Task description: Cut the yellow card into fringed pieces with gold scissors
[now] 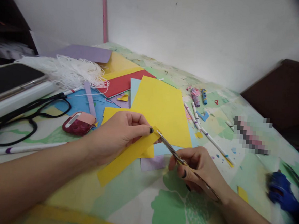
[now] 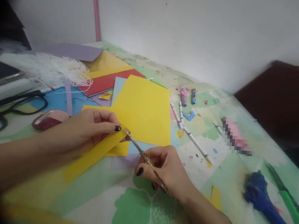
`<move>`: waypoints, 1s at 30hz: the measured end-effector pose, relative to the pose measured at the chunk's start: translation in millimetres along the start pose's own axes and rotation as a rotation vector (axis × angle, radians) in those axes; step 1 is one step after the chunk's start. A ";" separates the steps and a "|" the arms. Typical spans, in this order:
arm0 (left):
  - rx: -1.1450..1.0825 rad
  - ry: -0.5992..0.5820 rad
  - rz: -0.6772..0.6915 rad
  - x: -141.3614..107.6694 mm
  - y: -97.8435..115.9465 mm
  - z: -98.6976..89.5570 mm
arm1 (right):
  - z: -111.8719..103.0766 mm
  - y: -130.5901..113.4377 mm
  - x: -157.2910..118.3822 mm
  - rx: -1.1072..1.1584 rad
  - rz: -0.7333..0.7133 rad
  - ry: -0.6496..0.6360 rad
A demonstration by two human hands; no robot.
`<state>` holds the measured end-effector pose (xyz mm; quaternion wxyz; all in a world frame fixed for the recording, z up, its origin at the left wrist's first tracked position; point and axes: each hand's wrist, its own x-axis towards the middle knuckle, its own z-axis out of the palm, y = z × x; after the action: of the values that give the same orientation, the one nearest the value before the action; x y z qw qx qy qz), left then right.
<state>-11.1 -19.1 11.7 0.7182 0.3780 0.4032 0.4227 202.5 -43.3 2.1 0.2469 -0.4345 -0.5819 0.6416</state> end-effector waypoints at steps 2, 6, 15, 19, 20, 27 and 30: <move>0.006 -0.001 0.010 0.4 0.0 -0.2 | 0.1 -0.5 -0.7 0.008 0.000 -0.004; 0.002 -0.014 0.010 1.3 -0.2 -1.0 | 0.5 -1.0 -1.6 0.033 -0.011 -0.023; 0.085 0.007 0.034 0.3 -0.8 -1.3 | 0.1 0.8 -1.4 -0.013 0.007 -0.017; 0.138 0.024 0.044 0.6 -2.0 -2.9 | 0.5 0.8 -0.3 -0.039 0.021 0.011; 0.150 0.031 0.044 0.8 -2.0 -3.0 | 0.5 0.9 0.0 -0.040 0.022 0.011; 0.192 0.061 0.054 0.4 0.2 -0.8 | 0.5 1.2 0.9 -0.036 0.040 0.017; 0.228 0.083 0.080 0.0 1.3 -0.5 | 0.3 1.2 1.3 -0.046 0.062 0.027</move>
<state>-11.9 -18.6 12.7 0.6357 0.4551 0.4627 0.4179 201.8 -42.6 0.6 0.2249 -0.4666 -0.5794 0.6293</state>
